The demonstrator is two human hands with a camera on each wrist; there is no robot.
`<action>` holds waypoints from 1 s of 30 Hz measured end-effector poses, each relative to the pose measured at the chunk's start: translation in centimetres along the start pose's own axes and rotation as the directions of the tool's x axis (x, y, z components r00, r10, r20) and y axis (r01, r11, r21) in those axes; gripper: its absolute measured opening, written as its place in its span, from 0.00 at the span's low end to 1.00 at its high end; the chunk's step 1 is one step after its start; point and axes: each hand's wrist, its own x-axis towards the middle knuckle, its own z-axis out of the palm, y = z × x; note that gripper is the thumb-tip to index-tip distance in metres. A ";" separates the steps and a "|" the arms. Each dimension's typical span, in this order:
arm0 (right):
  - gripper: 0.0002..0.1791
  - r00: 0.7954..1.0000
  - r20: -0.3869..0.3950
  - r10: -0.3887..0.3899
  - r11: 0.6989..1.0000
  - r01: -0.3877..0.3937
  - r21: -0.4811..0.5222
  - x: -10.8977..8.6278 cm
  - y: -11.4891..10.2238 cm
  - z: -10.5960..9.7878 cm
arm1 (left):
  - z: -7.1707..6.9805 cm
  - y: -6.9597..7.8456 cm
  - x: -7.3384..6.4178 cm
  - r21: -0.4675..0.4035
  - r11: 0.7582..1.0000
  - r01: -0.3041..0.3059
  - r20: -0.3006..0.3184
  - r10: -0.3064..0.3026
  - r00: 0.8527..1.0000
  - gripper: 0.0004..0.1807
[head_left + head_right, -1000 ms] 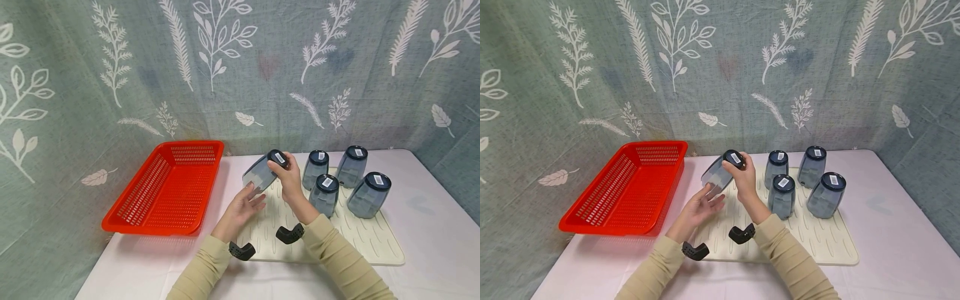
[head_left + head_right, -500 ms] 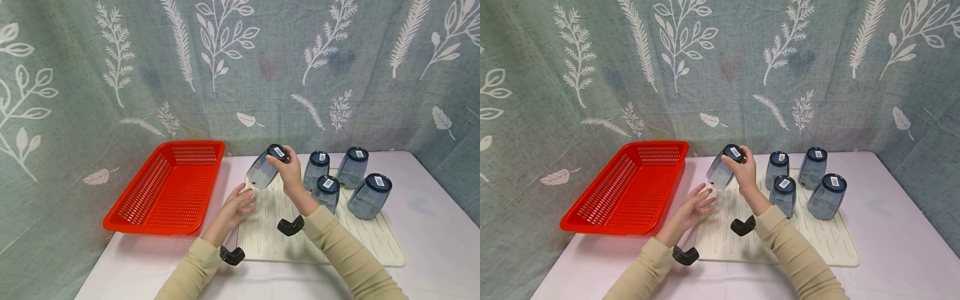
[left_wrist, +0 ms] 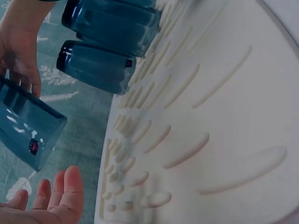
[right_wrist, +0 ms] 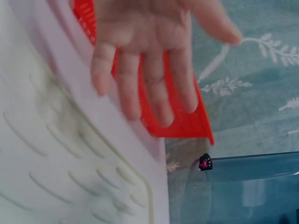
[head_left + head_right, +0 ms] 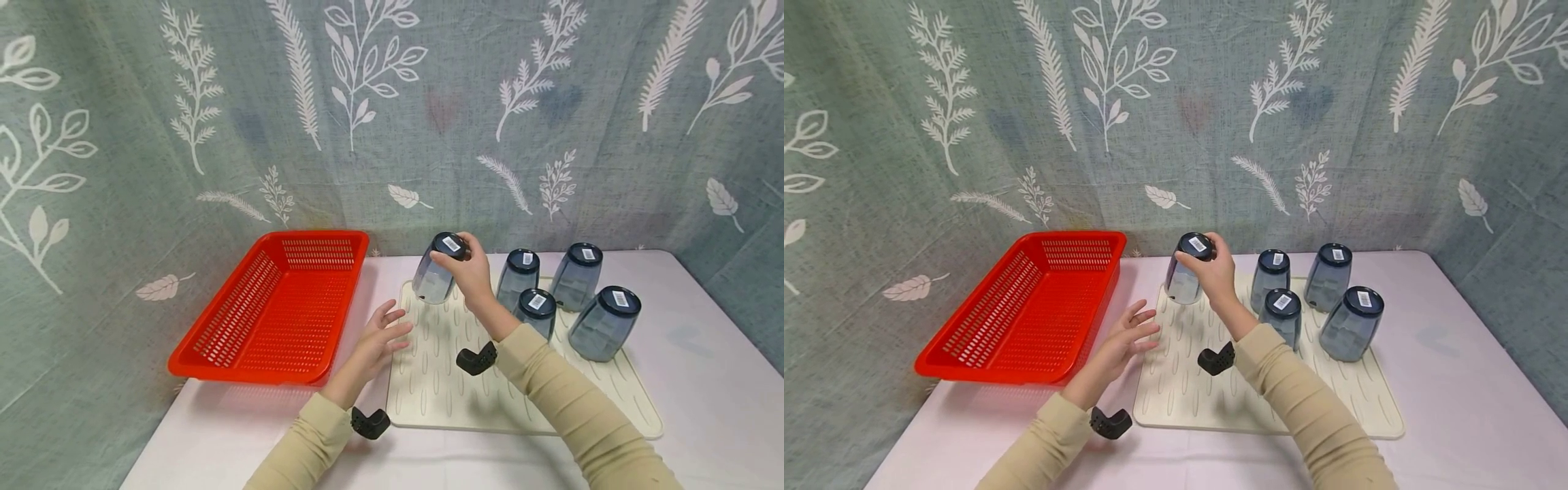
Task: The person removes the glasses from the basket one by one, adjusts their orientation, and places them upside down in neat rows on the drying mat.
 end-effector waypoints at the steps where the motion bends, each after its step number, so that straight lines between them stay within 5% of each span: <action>1: 0.29 1.000 0.006 0.004 1.000 -0.004 -0.015 0.1 0.0 0.0 | 0.0 0.1 0.0 0.009 1.000 -0.003 -0.005 0.003 1.000 0.39; 9: 0.33 0.997 0.044 0.064 0.991 -0.059 -0.118 0.7 0.6 0.3 | -0.5 0.9 -0.6 0.035 0.999 -0.025 -0.003 0.025 1.000 0.40; 18: 0.33 0.997 0.029 0.071 0.979 -0.064 -0.194 1.3 1.8 0.8 | -1.2 1.3 -0.7 0.170 0.983 -0.063 -0.023 0.068 0.997 0.42; 30: 0.32 0.996 0.048 0.079 0.960 -0.063 -0.272 1.4 3.6 1.0 | -1.2 1.6 -1.1 0.366 0.926 -0.090 -0.066 0.122 0.990 0.45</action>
